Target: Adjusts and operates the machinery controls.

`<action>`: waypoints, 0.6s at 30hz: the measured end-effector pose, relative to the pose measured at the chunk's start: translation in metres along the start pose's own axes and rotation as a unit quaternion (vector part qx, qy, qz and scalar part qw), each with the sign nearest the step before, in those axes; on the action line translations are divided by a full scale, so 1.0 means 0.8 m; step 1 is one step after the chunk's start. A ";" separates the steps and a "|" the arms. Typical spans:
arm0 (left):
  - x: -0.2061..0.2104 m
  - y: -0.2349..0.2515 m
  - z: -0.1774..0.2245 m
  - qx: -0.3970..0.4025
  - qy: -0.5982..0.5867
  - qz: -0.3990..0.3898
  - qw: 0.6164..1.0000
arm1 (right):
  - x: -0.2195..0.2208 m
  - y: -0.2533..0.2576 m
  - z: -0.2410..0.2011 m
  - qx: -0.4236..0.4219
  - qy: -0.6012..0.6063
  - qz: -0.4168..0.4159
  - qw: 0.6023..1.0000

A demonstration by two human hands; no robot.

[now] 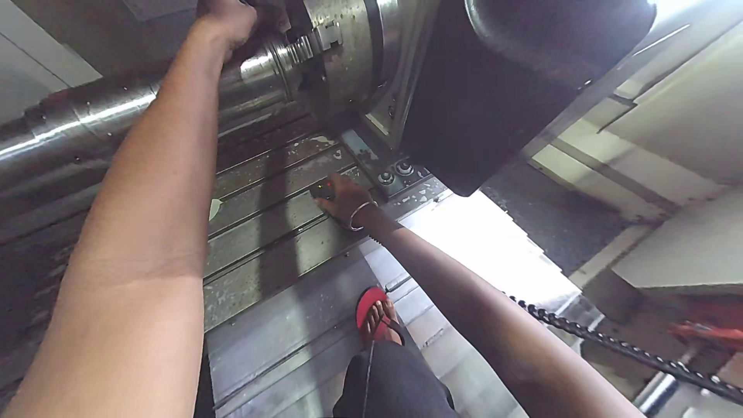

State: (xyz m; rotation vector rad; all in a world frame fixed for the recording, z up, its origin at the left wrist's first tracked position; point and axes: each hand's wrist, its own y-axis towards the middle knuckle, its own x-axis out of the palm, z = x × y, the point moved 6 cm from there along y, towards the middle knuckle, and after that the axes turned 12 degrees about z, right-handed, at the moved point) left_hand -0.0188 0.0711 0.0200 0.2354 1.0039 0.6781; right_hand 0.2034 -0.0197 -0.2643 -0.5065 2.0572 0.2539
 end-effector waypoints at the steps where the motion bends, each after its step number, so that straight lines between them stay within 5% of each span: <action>1: -0.001 0.001 0.000 0.004 -0.001 -0.001 1.000 | 0.000 0.001 0.003 -0.006 0.014 0.003 1.000; 18: -0.001 0.004 0.005 0.053 -0.014 -0.005 0.998 | -0.023 -0.019 0.036 0.013 0.115 0.012 0.993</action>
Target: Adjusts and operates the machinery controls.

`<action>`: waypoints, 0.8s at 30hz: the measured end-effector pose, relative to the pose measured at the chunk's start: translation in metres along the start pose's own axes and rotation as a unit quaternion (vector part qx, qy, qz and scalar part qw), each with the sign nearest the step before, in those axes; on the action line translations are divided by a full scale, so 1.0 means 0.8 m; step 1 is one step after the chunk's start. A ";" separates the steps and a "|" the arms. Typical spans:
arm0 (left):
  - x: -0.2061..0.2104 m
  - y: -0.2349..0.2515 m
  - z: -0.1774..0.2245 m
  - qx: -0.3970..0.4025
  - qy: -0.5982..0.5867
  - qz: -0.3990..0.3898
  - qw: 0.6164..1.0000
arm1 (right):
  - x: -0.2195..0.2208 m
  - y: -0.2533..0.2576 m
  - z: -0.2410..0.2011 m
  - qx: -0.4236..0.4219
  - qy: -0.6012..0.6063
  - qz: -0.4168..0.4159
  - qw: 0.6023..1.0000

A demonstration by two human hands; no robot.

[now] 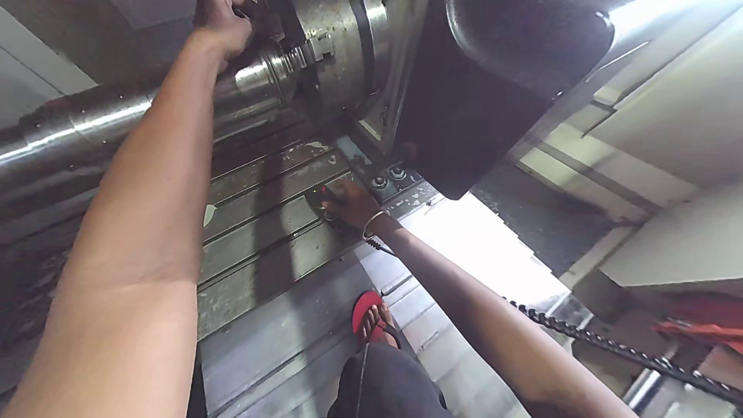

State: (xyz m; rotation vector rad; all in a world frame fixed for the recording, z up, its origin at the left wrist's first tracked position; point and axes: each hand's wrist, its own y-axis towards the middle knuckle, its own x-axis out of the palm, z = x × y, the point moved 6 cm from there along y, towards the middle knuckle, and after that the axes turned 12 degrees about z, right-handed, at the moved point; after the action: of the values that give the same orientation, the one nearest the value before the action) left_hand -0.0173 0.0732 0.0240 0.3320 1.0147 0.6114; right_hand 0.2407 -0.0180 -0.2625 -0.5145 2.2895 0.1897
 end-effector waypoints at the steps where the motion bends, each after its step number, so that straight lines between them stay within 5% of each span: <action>1: 0.000 0.001 -0.001 0.001 0.003 0.000 1.000 | -0.001 0.000 0.000 -0.001 0.000 0.001 1.000; 15: -0.003 -0.007 0.010 0.006 0.005 -0.007 1.000 | -0.016 -0.012 -0.001 -0.017 -0.010 0.008 1.000; 24: -0.023 -0.011 -0.003 -0.018 -0.191 0.055 0.980 | -0.029 -0.016 0.006 0.002 -0.022 0.002 1.000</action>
State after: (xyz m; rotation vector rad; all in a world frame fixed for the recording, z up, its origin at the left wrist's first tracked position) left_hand -0.0234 0.0551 0.0313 0.4559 0.6190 0.6365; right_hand 0.2639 -0.0211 -0.2485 -0.4986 2.2485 0.1961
